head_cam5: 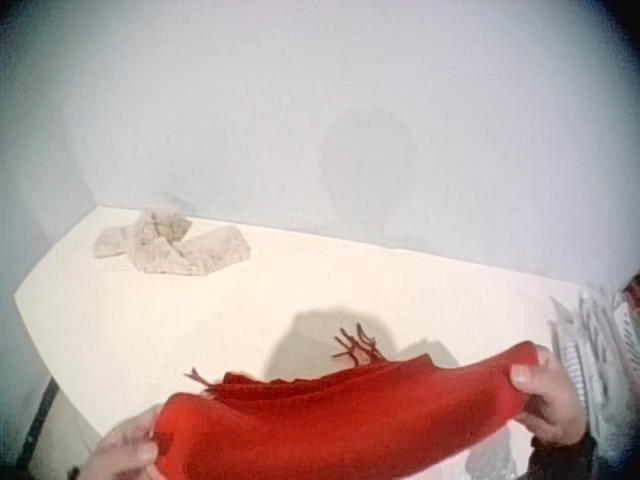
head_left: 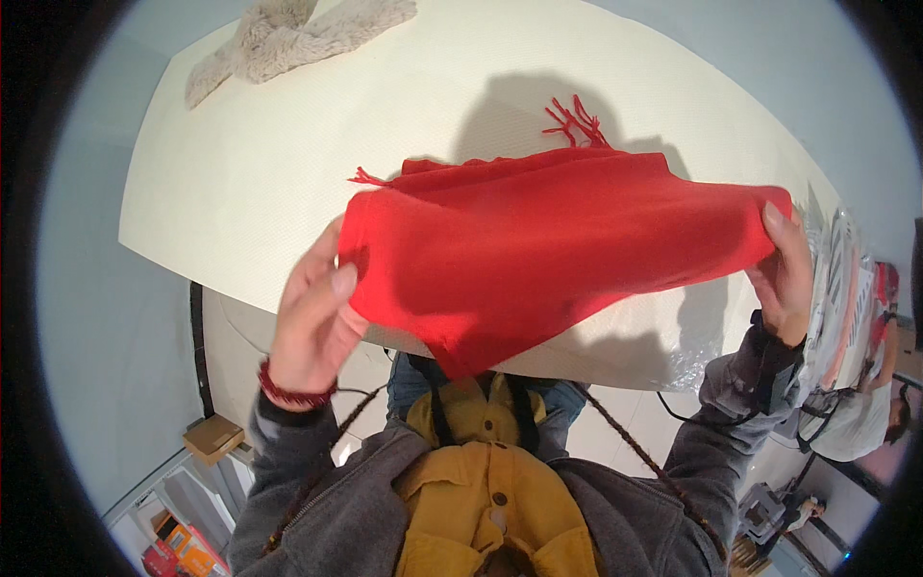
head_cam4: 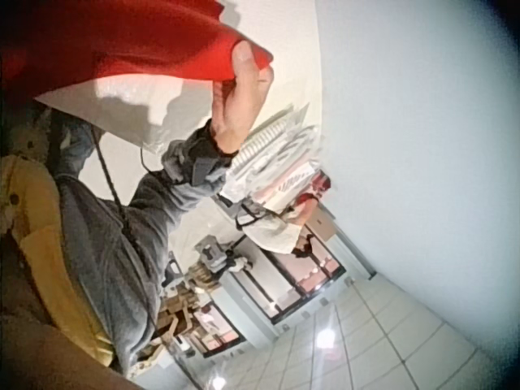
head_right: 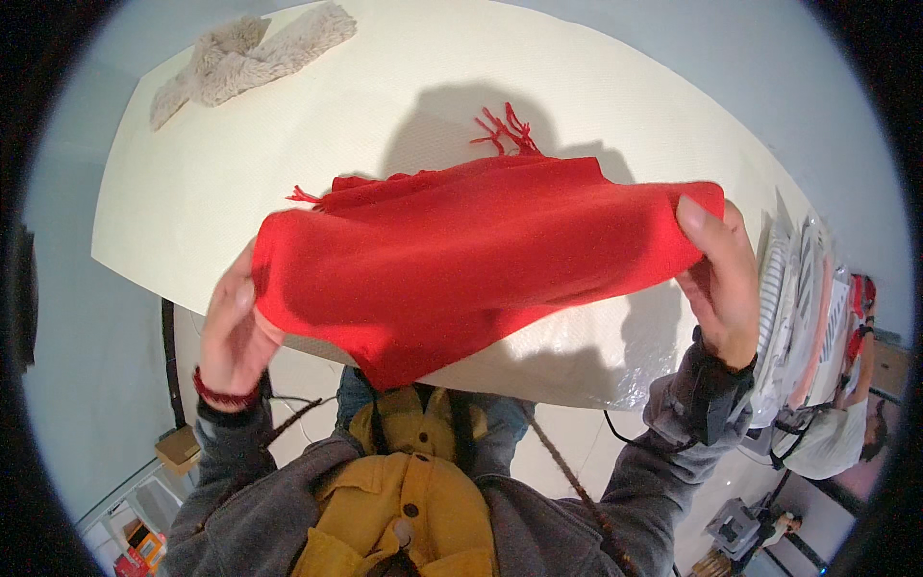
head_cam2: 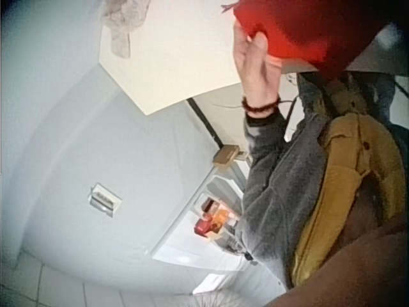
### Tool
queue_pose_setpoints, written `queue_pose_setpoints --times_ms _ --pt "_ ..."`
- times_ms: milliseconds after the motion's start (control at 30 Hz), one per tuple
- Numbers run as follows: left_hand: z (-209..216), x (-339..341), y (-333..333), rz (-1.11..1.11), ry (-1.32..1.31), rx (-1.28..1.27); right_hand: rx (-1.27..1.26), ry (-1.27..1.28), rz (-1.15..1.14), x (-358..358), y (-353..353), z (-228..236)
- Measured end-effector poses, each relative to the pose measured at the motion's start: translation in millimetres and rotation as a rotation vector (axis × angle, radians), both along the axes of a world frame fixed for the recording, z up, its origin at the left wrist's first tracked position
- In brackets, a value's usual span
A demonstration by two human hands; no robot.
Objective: The person folds a red scarf on a white table, aligning edges and smoothing the fabric. They then place the folded scarf into a clear plastic bag and press it flat.
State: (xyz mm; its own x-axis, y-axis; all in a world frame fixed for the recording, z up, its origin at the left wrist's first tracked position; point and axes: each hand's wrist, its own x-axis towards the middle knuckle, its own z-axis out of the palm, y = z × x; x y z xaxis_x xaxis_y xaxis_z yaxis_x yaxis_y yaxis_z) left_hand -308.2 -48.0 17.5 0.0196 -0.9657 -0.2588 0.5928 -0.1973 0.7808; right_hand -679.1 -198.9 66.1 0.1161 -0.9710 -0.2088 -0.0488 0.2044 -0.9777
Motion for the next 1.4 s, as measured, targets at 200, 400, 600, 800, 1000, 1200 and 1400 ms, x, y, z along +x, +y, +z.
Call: queue_pose_setpoints --times_ms 200,400,600,800,1000,1200,1400 --pt "17 38 -94 -0.137 -0.167 -0.075 -0.009 -0.022 0.020 16 -68 -3" --pt "82 65 -145 -0.080 -0.586 -0.455 -0.317 -0.340 0.071 25 -95 17" --pt "35 65 -89 0.044 -0.794 -0.457 -0.287 -0.053 0.084 6 -35 -2" --pt "-58 33 -15 -0.281 -0.905 0.015 0.071 0.279 0.310 -11 44 -89" --pt "-87 34 3 -0.164 -0.715 0.055 0.116 0.348 0.388 -24 61 -107" --pt "-87 26 -19 -0.044 -0.736 0.188 0.174 0.285 0.198 -6 32 -126" --pt "-80 52 -95 -0.011 -0.641 0.268 0.275 0.185 0.131 -7 -8 -121"
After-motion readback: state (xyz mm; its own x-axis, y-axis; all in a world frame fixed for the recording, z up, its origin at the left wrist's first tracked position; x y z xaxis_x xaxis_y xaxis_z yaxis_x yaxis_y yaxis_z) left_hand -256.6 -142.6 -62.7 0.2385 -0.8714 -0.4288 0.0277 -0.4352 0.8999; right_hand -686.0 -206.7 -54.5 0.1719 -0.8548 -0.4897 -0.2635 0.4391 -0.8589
